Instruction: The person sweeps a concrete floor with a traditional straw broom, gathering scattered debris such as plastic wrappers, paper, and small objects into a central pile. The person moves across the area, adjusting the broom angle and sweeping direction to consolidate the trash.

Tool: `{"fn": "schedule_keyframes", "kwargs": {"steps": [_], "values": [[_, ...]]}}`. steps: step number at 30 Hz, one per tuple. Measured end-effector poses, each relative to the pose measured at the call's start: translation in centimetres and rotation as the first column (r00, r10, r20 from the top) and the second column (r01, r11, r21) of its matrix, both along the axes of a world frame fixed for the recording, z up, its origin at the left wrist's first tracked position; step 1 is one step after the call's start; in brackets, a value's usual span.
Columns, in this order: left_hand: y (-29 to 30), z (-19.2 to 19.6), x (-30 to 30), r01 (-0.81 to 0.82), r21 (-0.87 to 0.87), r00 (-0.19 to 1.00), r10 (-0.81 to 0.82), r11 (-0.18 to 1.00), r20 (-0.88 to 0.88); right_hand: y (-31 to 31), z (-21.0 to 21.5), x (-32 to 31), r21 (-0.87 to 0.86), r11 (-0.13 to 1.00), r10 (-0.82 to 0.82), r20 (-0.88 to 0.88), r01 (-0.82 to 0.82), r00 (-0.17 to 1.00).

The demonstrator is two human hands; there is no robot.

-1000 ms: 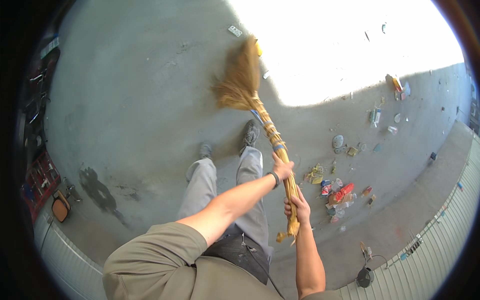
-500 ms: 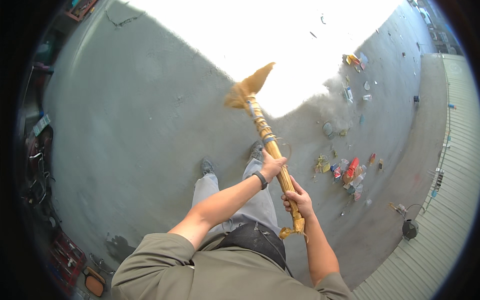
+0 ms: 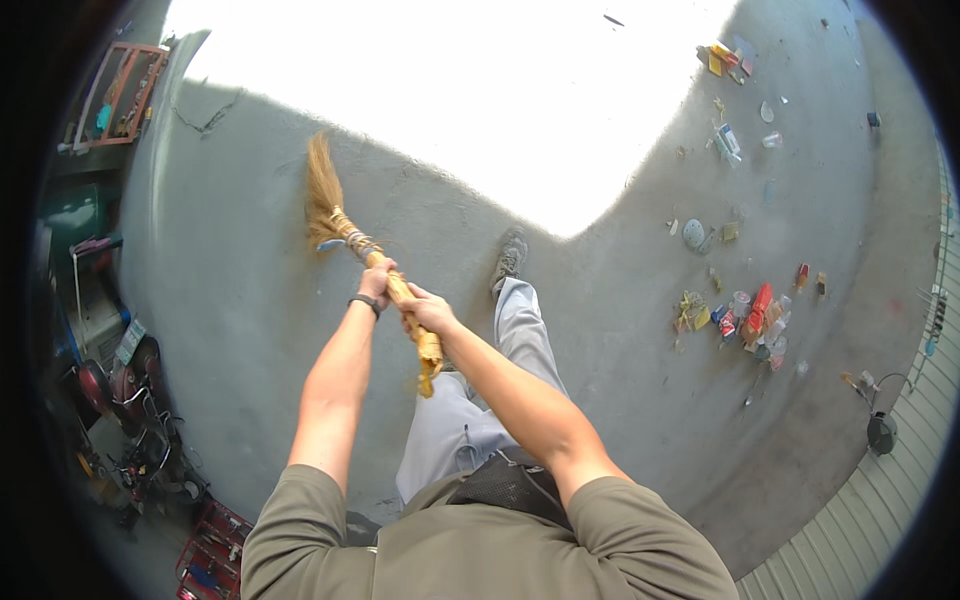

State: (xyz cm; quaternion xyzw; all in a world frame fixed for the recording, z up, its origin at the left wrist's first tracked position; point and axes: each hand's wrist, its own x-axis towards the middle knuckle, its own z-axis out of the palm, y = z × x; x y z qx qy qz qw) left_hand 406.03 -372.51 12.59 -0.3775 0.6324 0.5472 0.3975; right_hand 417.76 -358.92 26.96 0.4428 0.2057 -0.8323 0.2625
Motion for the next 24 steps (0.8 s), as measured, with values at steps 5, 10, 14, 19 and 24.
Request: {"fn": "schedule_keyframes", "kwargs": {"steps": [5, 10, 14, 19, 24], "values": [[26.8, -3.2, 16.5, 0.159, 0.177, 0.981, -0.176, 0.971, 0.081, 21.0, 2.3, 13.4, 0.236, 0.962, -0.203, 0.281, 0.138, 0.938], [43.9, 4.7, 23.9, 0.405, 0.348, 0.862, -0.480, 0.846, 0.164, 31.7, 10.9, 19.2, 0.579, 0.816, -0.246, 0.337, 0.007, 0.909], [46.5, 13.0, 19.8, 0.317, 0.478, 0.900, -0.418, 0.819, 0.121, 33.3, 17.1, 16.1, 0.718, 0.692, -0.199, 0.295, -0.079, 0.935], [42.4, 17.0, 13.4, 0.136, 0.464, 0.982, -0.181, 0.875, 0.053, 34.1, 18.9, 11.7, 0.569, 0.821, -0.040, 0.120, -0.036, 0.992], [33.7, 10.0, -2.0, -0.049, 0.191, 0.986, 0.079, 0.980, -0.148, 32.0, 8.4, -1.9, 0.319, 0.942, 0.140, -0.079, -0.108, 0.987]]}}
